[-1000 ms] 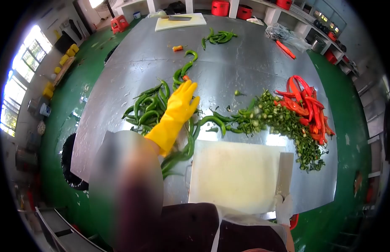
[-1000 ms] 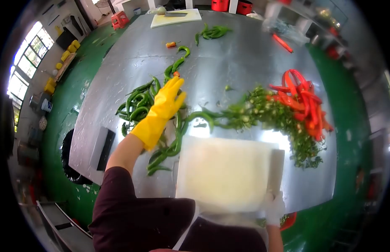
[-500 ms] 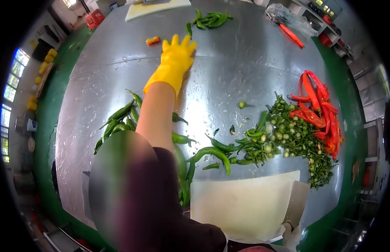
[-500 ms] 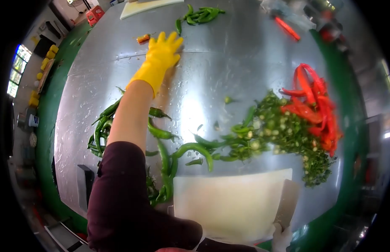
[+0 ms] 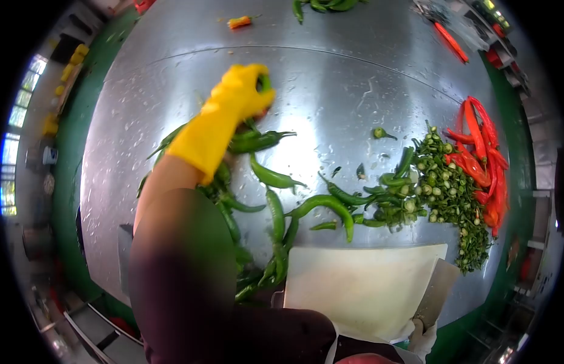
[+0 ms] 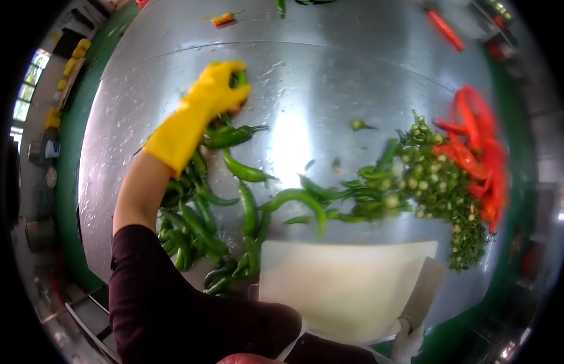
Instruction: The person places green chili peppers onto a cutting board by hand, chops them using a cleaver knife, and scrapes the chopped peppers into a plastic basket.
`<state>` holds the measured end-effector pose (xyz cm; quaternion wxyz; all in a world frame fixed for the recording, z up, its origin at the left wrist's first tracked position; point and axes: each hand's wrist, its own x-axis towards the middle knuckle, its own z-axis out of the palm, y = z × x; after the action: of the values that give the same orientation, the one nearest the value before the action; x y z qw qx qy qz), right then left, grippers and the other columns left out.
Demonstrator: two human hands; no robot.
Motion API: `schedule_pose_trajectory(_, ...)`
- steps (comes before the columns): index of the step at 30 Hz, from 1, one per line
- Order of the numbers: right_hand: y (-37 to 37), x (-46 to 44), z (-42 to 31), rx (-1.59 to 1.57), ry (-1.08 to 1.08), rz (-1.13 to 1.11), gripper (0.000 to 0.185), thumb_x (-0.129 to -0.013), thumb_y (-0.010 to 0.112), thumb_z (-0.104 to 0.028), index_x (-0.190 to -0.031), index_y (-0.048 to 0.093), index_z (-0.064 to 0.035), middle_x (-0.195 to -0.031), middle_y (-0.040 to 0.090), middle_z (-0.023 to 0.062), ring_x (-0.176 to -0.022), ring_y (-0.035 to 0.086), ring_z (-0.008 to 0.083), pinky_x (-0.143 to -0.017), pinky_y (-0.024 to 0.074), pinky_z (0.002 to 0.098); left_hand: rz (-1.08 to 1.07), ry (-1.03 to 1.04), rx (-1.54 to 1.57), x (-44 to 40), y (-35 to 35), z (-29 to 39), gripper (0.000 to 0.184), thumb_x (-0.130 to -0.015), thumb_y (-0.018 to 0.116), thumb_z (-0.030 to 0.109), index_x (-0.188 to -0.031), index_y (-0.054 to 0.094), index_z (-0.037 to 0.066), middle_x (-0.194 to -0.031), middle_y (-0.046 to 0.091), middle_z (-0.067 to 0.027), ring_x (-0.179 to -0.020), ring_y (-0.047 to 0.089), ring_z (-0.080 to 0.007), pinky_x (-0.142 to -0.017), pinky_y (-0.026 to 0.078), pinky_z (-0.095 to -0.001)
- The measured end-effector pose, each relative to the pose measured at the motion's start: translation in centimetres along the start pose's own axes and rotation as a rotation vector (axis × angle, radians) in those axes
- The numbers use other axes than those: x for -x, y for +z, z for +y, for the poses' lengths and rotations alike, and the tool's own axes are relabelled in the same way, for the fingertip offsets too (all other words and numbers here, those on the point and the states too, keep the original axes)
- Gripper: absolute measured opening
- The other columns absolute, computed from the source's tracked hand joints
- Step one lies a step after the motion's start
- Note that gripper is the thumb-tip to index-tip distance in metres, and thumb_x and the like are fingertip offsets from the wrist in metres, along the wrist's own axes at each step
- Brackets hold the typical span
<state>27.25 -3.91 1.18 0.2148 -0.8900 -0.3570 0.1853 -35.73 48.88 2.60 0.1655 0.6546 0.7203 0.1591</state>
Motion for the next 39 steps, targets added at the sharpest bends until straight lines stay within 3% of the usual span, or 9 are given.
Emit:
schedule_pose_trajectory(6,-0.1,-0.9,-4.2,-0.035,0.089,-0.055,0.045,-0.094,0.07,-0.005,-0.138,0.063,-0.009,-0.07,0.06,-0.0013,-0.046,0.042,0.0061,-0.042,0.0336,0.0252,-0.231,0.152,0.291,15.0,-1.7,3.3,0.062,-0.088,0.078,0.053,-0.135,0.071,0.014,-0.131,0.065,-0.0226,-0.125,0.063,-0.0451,-0.109,0.051,-0.0494)
schedule_pose_trajectory(10,-0.2,-1.3,-4.9,-0.069,0.107,-0.123,0.044,-0.095,0.069,-0.006,-0.138,0.061,-0.0097,-0.068,0.057,-0.0016,-0.046,0.041,0.0061,-0.041,0.0338,0.0263,0.069,0.19,0.325,18.8,-3.7,1.1,0.065,-0.092,0.078,0.048,-0.143,0.066,0.01,-0.144,0.063,-0.0232,-0.127,0.064,-0.0421,-0.109,0.051,-0.0482)
schedule_pose_trajectory(15,-0.9,0.1,-9.0,0.065,0.11,-0.169,0.036,-0.096,0.072,-0.018,-0.125,0.068,0.0028,-0.101,0.073,0.0158,-0.071,0.066,0.0195,-0.06,0.0515,0.0348,0.404,-0.159,-0.148,15.3,-6.6,-11.3,0.07,-0.091,0.08,0.045,-0.147,0.064,0.006,-0.13,0.073,-0.0227,-0.122,0.07,-0.0387,-0.108,0.052,-0.0434)
schedule_pose_trajectory(17,-1.3,0.7,-11.4,0.147,0.184,-0.212,0.035,-0.097,0.072,-0.02,-0.123,0.068,0.0031,-0.104,0.074,0.0185,-0.078,0.07,0.0271,-0.069,0.0561,0.0394,0.205,-0.217,0.078,14.6,-5.4,-13.4,0.069,-0.091,0.08,0.046,-0.147,0.064,0.008,-0.13,0.073,-0.0227,-0.121,0.07,-0.0377,-0.107,0.052,-0.0423)
schedule_pose_trajectory(23,-0.6,-0.8,-7.1,0.262,-0.029,-0.163,0.047,-0.098,0.073,-0.03,-0.129,0.067,0.0046,-0.121,0.072,0.0282,-0.112,0.069,0.047,-0.1,0.052,0.0503,-0.051,-0.219,0.201,13.3,-1.0,-9.3,0.059,-0.092,0.08,0.04,-0.139,0.067,0.006,-0.111,0.078,-0.018,-0.103,0.074,-0.0289,-0.095,0.056,-0.0407)
schedule_pose_trajectory(27,0.1,-1.0,-4.0,0.26,-0.314,-0.014,0.038,-0.096,0.072,-0.022,-0.126,0.068,0.0005,-0.094,0.075,0.0191,-0.072,0.069,0.0293,-0.067,0.0542,0.0438,-0.171,-0.155,0.266,16.7,-2.7,-0.8,0.051,-0.093,0.079,0.035,-0.133,0.071,0.005,-0.103,0.077,-0.0146,-0.097,0.073,-0.0262,-0.091,0.056,-0.0392)
schedule_pose_trajectory(30,0.2,-0.4,-5.6,0.285,-0.341,-0.016,0.043,-0.096,0.072,-0.031,-0.124,0.069,0.0018,-0.106,0.075,0.0283,-0.094,0.072,0.0443,-0.083,0.0549,0.0509,-0.055,-0.175,0.401,18.8,-3.6,3.2,0.035,-0.097,0.07,0.032,-0.125,0.075,0.012,-0.115,0.078,-0.0176,-0.113,0.072,-0.0391,-0.099,0.054,-0.0468)
schedule_pose_trajectory(33,-0.9,0.6,-7.3,0.27,-0.283,-0.095,0.047,-0.097,0.072,-0.037,-0.122,0.068,0.003,-0.113,0.072,0.0324,-0.107,0.068,0.0517,-0.092,0.0531,0.0544,0.268,0.256,0.248,22.3,-4.7,6.6,0.03,-0.096,0.068,0.025,-0.122,0.076,0.012,-0.11,0.077,-0.0179,-0.108,0.072,-0.0401,-0.096,0.056,-0.0466)
schedule_pose_trajectory(39,-1.8,0.5,-8.2,0.288,-0.321,-0.147,0.047,-0.095,0.072,-0.04,-0.119,0.067,0.0006,-0.113,0.073,0.0303,-0.105,0.07,0.0502,-0.091,0.0541,0.0546,-0.186,0.626,0.053,33.0,0.5,17.3,0.031,-0.097,0.064,0.021,-0.126,0.074,0.023,-0.116,0.077,-0.0124,-0.113,0.072,-0.0372,-0.093,0.058,-0.0472)
